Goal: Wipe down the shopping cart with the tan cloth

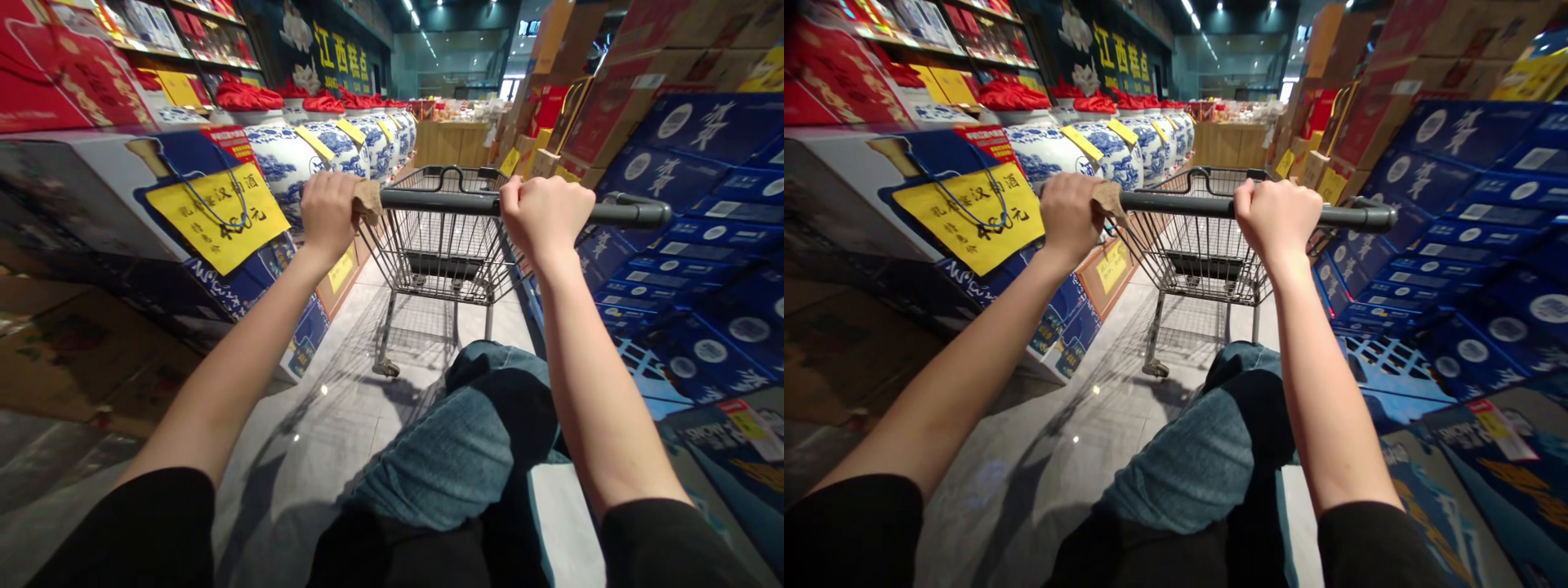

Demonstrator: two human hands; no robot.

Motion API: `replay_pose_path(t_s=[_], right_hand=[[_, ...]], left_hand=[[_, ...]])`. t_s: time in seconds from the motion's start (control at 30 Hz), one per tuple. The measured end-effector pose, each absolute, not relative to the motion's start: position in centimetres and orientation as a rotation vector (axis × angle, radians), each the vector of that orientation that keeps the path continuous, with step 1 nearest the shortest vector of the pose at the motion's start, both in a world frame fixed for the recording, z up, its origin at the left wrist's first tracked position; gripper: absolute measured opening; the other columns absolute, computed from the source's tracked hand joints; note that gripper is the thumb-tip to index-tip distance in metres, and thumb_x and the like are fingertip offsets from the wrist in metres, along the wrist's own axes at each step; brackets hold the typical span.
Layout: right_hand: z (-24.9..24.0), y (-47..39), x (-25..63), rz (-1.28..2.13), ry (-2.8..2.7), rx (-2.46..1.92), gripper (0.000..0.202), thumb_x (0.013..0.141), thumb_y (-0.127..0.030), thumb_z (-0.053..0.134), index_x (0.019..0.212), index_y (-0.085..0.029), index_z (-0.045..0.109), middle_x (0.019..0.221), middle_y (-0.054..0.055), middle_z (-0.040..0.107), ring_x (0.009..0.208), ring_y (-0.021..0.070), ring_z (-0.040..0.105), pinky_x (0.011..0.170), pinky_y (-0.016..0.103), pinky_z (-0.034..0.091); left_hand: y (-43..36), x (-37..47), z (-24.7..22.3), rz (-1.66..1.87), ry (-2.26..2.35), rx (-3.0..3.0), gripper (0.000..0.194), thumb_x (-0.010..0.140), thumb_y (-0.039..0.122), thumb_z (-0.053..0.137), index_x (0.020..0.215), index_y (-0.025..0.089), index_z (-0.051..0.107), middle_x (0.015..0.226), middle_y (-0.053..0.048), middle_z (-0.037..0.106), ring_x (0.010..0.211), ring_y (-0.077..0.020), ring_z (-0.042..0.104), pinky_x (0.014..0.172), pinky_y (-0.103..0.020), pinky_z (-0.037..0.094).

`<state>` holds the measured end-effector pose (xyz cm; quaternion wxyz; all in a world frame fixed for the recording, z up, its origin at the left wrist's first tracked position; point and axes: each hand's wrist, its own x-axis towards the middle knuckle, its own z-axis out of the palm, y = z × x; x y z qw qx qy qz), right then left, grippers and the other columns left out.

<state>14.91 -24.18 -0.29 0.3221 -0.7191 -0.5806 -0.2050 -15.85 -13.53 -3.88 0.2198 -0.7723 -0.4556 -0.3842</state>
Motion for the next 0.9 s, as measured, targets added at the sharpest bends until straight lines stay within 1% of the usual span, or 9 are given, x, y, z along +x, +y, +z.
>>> replay_pose_path(t_s=[0.17, 0.3, 0.4, 0.5, 0.6, 0.7, 0.8, 0.83, 0.9], right_hand=[[-0.3, -24.2, 15.2, -0.623, -1.499, -1.874, 0.068, 0.100, -0.051, 0.026, 0.102, -0.011, 0.081, 0.084, 0.022, 0.075, 0.089, 0.0341, 0.068, 0.073, 0.041, 0.038], [-0.3, -24.3, 15.4, -0.634, -1.521, -1.887, 0.068, 0.100, -0.051, 0.026, 0.102, -0.011, 0.081, 0.082, 0.021, 0.074, 0.086, 0.0333, 0.068, 0.073, 0.041, 0.039], [-0.4, -24.2, 15.5, -0.642, -1.529, -1.864, 0.071, 0.101, -0.053, 0.024, 0.104, -0.010, 0.081, 0.081, 0.021, 0.074, 0.088, 0.0332, 0.068, 0.073, 0.040, 0.039], [-0.4, -24.1, 15.3, -0.637, -1.537, -1.856, 0.073, 0.102, -0.053, 0.023, 0.104, -0.008, 0.080, 0.083, 0.021, 0.074, 0.090, 0.0333, 0.068, 0.075, 0.040, 0.039], [-0.3, -24.2, 14.9, -0.601, -1.549, -1.874, 0.072, 0.102, -0.053, 0.023, 0.104, -0.008, 0.079, 0.087, 0.021, 0.074, 0.092, 0.0337, 0.068, 0.076, 0.040, 0.040], [-0.1, -24.4, 14.6, -0.566, -1.553, -1.887, 0.068, 0.102, -0.051, 0.025, 0.104, -0.009, 0.079, 0.088, 0.021, 0.074, 0.093, 0.0339, 0.068, 0.076, 0.041, 0.039], [0.0, -24.5, 14.6, -0.582, -1.553, -1.890, 0.066, 0.101, -0.050, 0.026, 0.101, -0.013, 0.080, 0.085, 0.020, 0.075, 0.090, 0.0328, 0.068, 0.073, 0.041, 0.038], [0.0, -24.5, 14.7, -0.593, -1.550, -1.896, 0.065, 0.101, -0.049, 0.025, 0.099, -0.014, 0.080, 0.084, 0.020, 0.075, 0.089, 0.0326, 0.068, 0.073, 0.041, 0.038], [0.0, -24.5, 14.9, -0.609, -1.548, -1.907, 0.065, 0.101, -0.048, 0.025, 0.098, -0.015, 0.081, 0.083, 0.020, 0.075, 0.087, 0.0328, 0.068, 0.072, 0.042, 0.037]], left_hand=[[-15.5, -8.4, -3.3, -0.970, -1.057, -2.298, 0.040, 0.094, 0.025, 0.050, 0.133, 0.020, 0.059, 0.125, -0.011, 0.068, 0.124, -0.0319, 0.055, 0.103, -0.050, 0.044], [-16.7, -5.8, -2.9, -0.911, -0.971, -2.383, 0.042, 0.097, 0.026, 0.045, 0.137, 0.022, 0.058, 0.125, -0.012, 0.067, 0.124, -0.0322, 0.057, 0.104, -0.049, 0.045], [-16.5, -8.6, -2.9, -0.934, -1.006, -2.385, 0.044, 0.097, 0.030, 0.045, 0.139, 0.024, 0.056, 0.128, -0.012, 0.066, 0.124, -0.0326, 0.057, 0.104, -0.049, 0.045], [-15.8, -13.8, -2.8, -0.956, -1.100, -2.332, 0.045, 0.097, 0.034, 0.041, 0.138, 0.025, 0.057, 0.127, -0.010, 0.066, 0.123, -0.0329, 0.055, 0.107, -0.054, 0.043], [-15.3, -18.0, -2.5, -0.961, -1.176, -2.290, 0.044, 0.098, 0.043, 0.038, 0.136, 0.031, 0.056, 0.125, 0.000, 0.068, 0.121, -0.0288, 0.050, 0.123, -0.055, 0.029], [-15.1, -19.5, -2.2, -0.983, -1.220, -2.327, 0.048, 0.096, 0.051, 0.039, 0.138, 0.034, 0.054, 0.120, 0.004, 0.070, 0.125, -0.0304, 0.046, 0.127, -0.057, 0.021], [-15.1, -19.6, -1.9, -1.000, -1.221, -2.431, 0.056, 0.095, 0.057, 0.038, 0.145, 0.034, 0.050, 0.114, 0.002, 0.072, 0.130, -0.0352, 0.040, 0.124, -0.061, 0.022], [-15.1, -19.8, -1.9, -0.990, -1.209, -2.463, 0.058, 0.096, 0.057, 0.037, 0.147, 0.033, 0.049, 0.118, 0.001, 0.071, 0.131, -0.0362, 0.039, 0.123, -0.062, 0.023], [-14.9, -20.3, -1.8, -0.944, -1.165, -2.503, 0.059, 0.098, 0.057, 0.032, 0.150, 0.032, 0.047, 0.132, 0.000, 0.066, 0.132, -0.0363, 0.039, 0.122, -0.061, 0.026]])
